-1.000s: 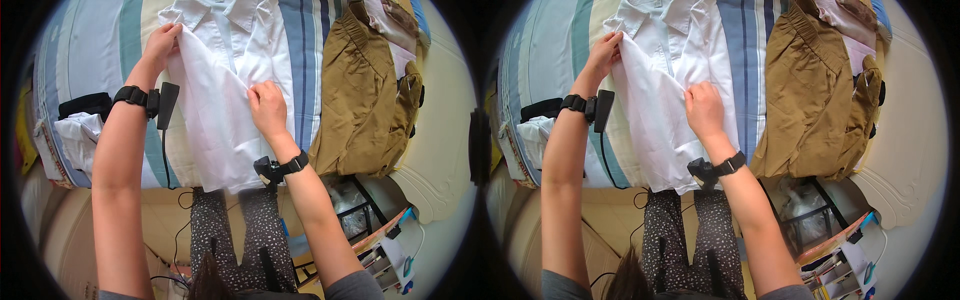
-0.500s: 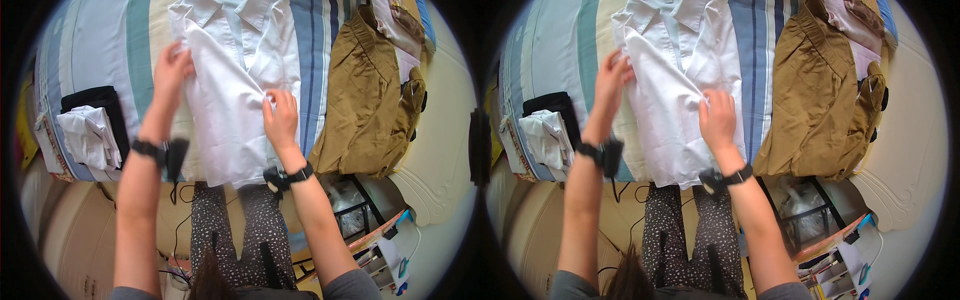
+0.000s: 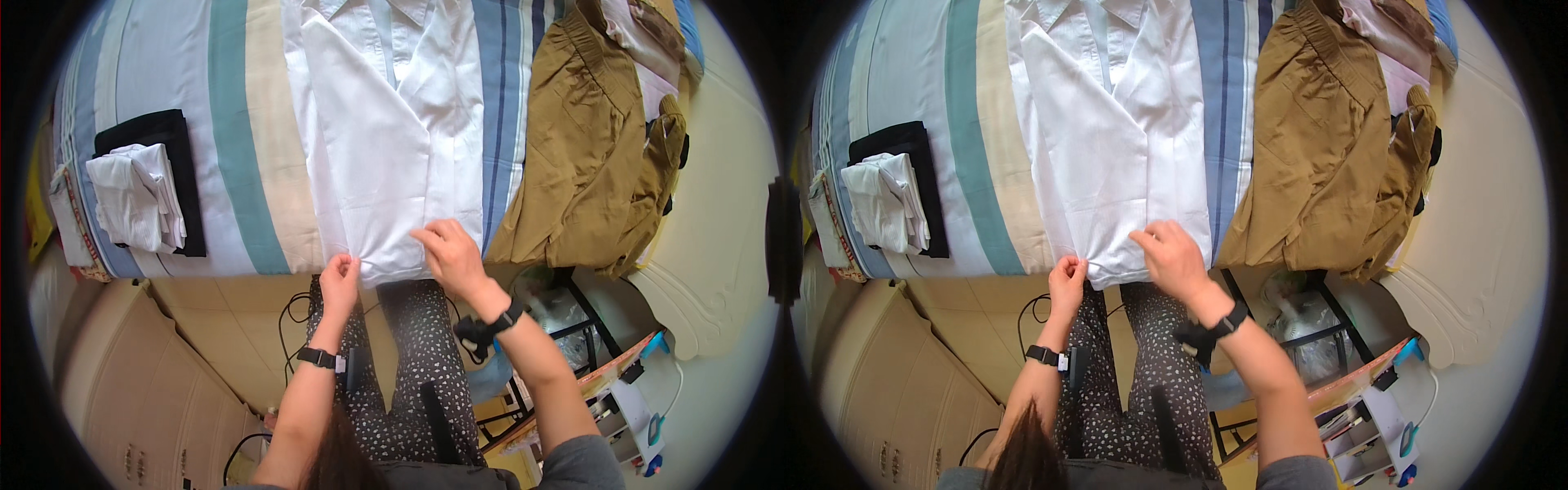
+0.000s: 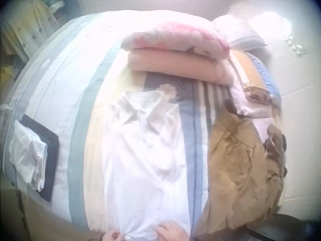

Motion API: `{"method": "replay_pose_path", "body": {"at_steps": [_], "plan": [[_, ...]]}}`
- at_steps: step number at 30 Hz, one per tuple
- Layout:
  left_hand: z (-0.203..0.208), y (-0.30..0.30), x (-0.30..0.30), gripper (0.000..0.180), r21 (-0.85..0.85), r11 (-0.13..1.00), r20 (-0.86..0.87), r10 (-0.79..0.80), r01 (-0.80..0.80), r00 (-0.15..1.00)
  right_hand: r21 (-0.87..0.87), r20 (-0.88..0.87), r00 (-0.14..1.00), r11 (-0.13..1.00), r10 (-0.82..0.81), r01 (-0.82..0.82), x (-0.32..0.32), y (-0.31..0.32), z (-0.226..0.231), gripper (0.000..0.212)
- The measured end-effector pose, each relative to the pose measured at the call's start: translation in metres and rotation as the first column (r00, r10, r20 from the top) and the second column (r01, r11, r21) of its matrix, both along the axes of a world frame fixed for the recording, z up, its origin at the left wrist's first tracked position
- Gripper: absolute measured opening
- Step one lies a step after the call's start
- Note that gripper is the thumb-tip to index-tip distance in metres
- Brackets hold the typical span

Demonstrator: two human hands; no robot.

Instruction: Folding a white button-down shirt and brown shorts on a bed.

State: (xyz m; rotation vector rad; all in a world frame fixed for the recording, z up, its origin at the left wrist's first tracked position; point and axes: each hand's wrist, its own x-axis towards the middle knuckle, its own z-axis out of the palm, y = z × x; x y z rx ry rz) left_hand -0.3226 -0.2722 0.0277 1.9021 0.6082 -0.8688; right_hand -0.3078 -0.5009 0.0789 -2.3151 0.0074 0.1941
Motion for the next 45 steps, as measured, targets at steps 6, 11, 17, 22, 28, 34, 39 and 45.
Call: {"method": "replay_pose_path", "body": {"at_steps": [6,11,17,22,28,34,39,45], "plan": [[0.013,0.033,0.014,0.019,0.314,0.897,0.406,-0.422,0.310,0.811,-0.136,-0.213,0.958,0.965,0.191,-0.223,-0.057,-0.049,-0.008,0.030],[0.013,0.050,0.100,0.058,0.794,0.343,0.434,-0.898,0.503,-0.073,-0.612,0.130,0.904,0.750,0.407,-0.250,-0.029,-0.103,-0.042,0.061],[-0.002,0.038,0.133,0.060,0.820,-0.125,0.320,-0.709,0.558,-0.629,-0.612,0.126,0.587,0.528,0.800,-0.588,0.007,-0.100,-0.055,0.065],[0.000,0.023,0.138,0.060,0.735,-0.204,0.346,-0.706,0.646,-0.617,-0.414,-0.096,0.518,0.439,0.850,-0.797,0.024,-0.099,-0.050,0.063],[-0.005,0.019,0.143,0.063,0.604,-0.265,0.374,-0.738,0.751,-0.561,-0.384,-0.116,0.483,0.409,0.868,-0.828,0.034,-0.103,-0.049,0.066],[0.004,0.014,0.148,0.061,0.477,-0.255,0.421,-0.774,0.841,-0.474,-0.349,-0.119,0.474,0.409,0.873,-0.843,0.041,-0.102,-0.044,0.061],[0.023,0.002,0.169,0.041,-0.162,0.142,0.368,-0.909,0.976,0.194,0.292,-0.418,0.614,0.739,0.669,-0.607,0.077,-0.106,-0.038,0.041],[-0.002,0.002,0.188,0.057,-0.473,0.856,-0.365,0.024,-0.208,0.930,0.582,-0.750,0.648,0.601,0.136,0.548,0.096,-0.119,-0.051,0.053]]}}
